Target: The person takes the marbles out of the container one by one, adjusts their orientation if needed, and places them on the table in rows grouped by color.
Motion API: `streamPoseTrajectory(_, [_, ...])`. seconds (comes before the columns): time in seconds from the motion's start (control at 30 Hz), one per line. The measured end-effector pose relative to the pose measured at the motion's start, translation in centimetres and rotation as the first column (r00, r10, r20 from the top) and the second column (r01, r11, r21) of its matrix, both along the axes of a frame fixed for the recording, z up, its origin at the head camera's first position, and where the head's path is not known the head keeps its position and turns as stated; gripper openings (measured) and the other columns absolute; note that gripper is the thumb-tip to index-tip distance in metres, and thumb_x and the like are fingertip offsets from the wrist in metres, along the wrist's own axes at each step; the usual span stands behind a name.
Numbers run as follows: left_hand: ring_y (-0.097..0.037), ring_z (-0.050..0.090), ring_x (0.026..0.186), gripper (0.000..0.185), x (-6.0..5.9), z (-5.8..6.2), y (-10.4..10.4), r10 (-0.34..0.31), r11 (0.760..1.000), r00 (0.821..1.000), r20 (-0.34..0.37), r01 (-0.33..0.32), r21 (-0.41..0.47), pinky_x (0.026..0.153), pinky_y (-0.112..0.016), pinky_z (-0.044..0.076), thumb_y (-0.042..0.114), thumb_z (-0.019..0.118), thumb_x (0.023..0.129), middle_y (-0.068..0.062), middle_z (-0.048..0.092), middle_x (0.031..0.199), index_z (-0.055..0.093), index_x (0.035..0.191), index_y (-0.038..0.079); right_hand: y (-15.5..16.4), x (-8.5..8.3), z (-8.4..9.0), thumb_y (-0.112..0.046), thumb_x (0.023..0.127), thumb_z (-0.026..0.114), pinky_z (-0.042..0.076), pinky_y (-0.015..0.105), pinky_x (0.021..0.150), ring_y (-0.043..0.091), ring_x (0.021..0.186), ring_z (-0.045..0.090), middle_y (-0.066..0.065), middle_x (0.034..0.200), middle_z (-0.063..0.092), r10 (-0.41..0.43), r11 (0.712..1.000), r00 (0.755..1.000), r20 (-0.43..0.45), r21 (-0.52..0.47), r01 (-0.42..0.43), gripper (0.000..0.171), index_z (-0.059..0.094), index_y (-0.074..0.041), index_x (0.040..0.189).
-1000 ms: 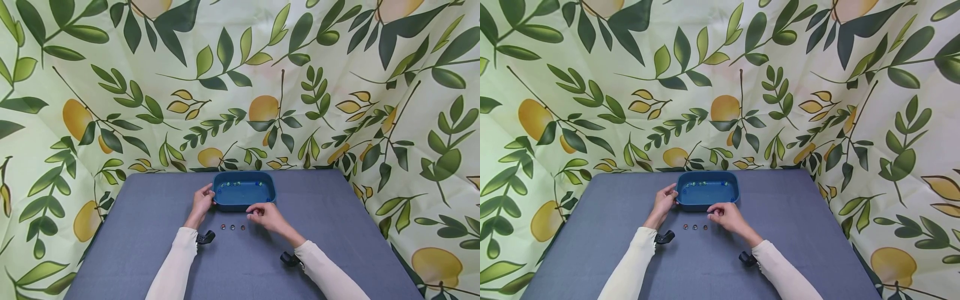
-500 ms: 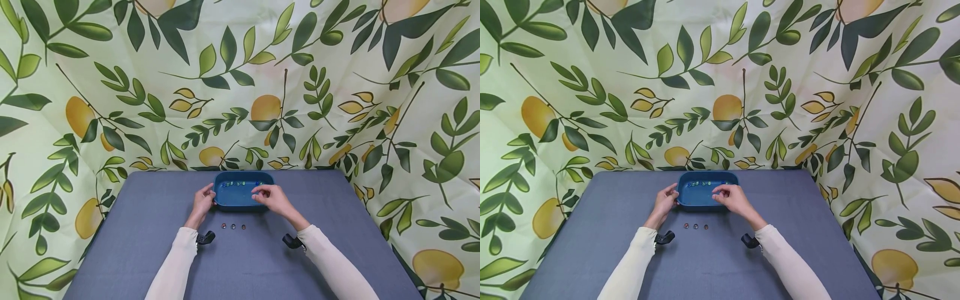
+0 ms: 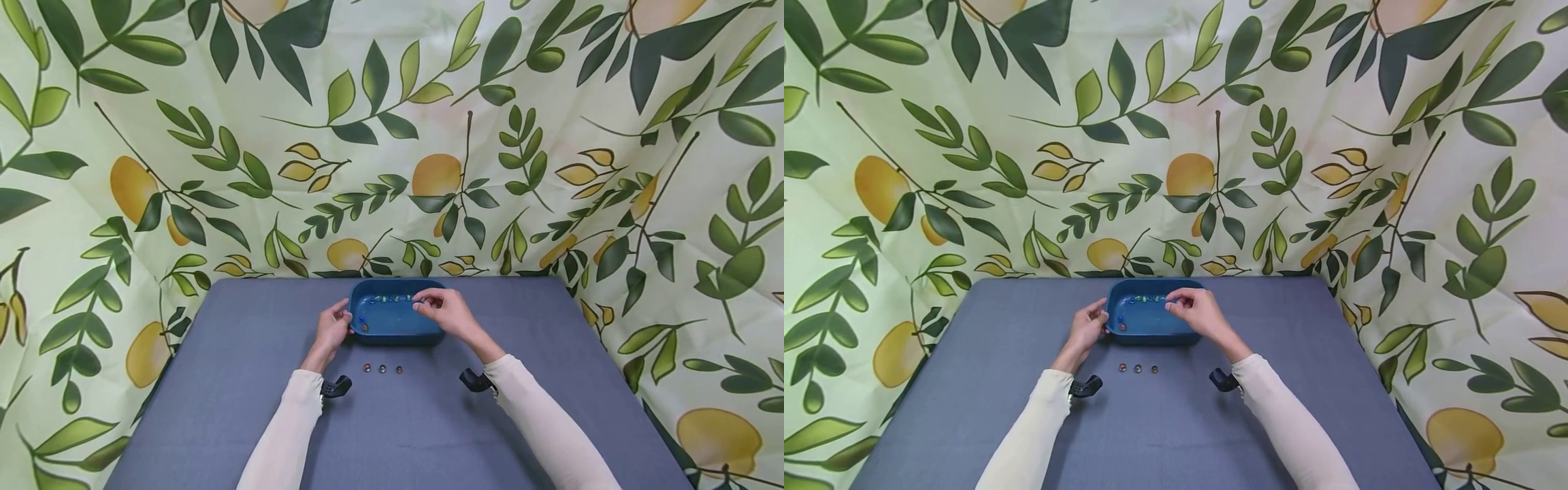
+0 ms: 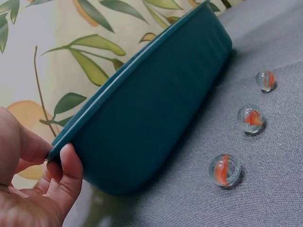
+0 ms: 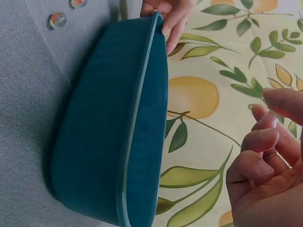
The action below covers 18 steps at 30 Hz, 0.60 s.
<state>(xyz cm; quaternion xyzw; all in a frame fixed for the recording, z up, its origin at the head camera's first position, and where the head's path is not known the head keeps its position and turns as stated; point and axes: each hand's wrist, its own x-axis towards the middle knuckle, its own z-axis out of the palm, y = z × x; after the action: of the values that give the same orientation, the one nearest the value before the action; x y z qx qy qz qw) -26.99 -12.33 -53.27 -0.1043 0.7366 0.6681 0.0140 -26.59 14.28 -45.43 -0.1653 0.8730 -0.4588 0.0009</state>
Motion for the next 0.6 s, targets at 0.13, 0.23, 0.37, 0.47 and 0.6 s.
streamPoseTrajectory(0.13, [-0.015, 0.051, 0.071, 0.047, 0.1, 0.0, 0.1, -0.003, 1.000, 1.000, -0.011, 0.004, 0.006, 0.068, -0.033, 0.055, 0.003, 0.050, 0.098, -0.006, 0.046, 0.095, 0.047, 0.145, 0.003, -0.1, -0.4, 0.0, -0.025, 0.089, 0.071, 0.042, 0.027, 0.060, 0.014, 0.062, 0.050, -0.002, 0.070, 0.058, -0.012, 1.000, 1.000, 0.002, 0.005, 0.012, 0.015, 0.074, -0.016, 0.101])
streamPoseTrajectory(0.23, [-0.015, 0.052, 0.071, 0.047, 0.2, 0.1, 0.0, 0.004, 1.000, 1.000, -0.010, -0.003, 0.022, 0.067, -0.033, 0.055, 0.003, 0.051, 0.098, -0.006, 0.047, 0.096, 0.047, 0.144, 0.004, -0.5, -0.9, 0.0, -0.024, 0.090, 0.071, 0.041, 0.028, 0.059, 0.015, 0.063, 0.050, -0.001, 0.071, 0.058, -0.014, 1.000, 1.000, -0.004, 0.000, 0.014, 0.015, 0.074, -0.015, 0.101])
streamPoseTrajectory(0.37, [-0.016, 0.052, 0.072, 0.047, 0.3, 0.1, 0.0, 0.011, 1.000, 1.000, -0.004, -0.011, 0.026, 0.069, -0.034, 0.055, 0.005, 0.052, 0.098, -0.006, 0.048, 0.098, 0.048, 0.145, 0.006, -1.1, -1.8, -0.4, -0.024, 0.090, 0.070, 0.040, 0.028, 0.059, 0.015, 0.062, 0.049, -0.001, 0.071, 0.058, -0.001, 1.000, 1.000, 0.000, -0.007, 0.001, 0.019, 0.074, -0.011, 0.103])
streamPoseTrajectory(0.47, [-0.016, 0.052, 0.074, 0.047, 0.3, 0.1, -0.1, 0.010, 1.000, 1.000, -0.004, -0.010, 0.024, 0.071, -0.036, 0.056, 0.006, 0.052, 0.098, -0.006, 0.048, 0.099, 0.048, 0.144, 0.006, -1.7, -2.5, -0.8, -0.026, 0.090, 0.070, 0.040, 0.027, 0.058, 0.015, 0.061, 0.049, -0.002, 0.071, 0.059, 0.017, 1.000, 1.000, 0.007, -0.007, -0.017, 0.023, 0.074, -0.009, 0.105])
streamPoseTrajectory(0.6, [-0.015, 0.052, 0.074, 0.046, 0.3, -0.1, -0.1, 0.008, 1.000, 1.000, -0.009, -0.008, 0.020, 0.073, -0.037, 0.056, 0.006, 0.052, 0.098, -0.006, 0.048, 0.099, 0.049, 0.144, 0.007, -2.5, -3.5, -1.3, -0.024, 0.090, 0.070, 0.040, 0.028, 0.060, 0.015, 0.063, 0.049, -0.001, 0.071, 0.060, 0.025, 1.000, 0.999, 0.020, -0.016, -0.024, 0.026, 0.073, -0.005, 0.108])
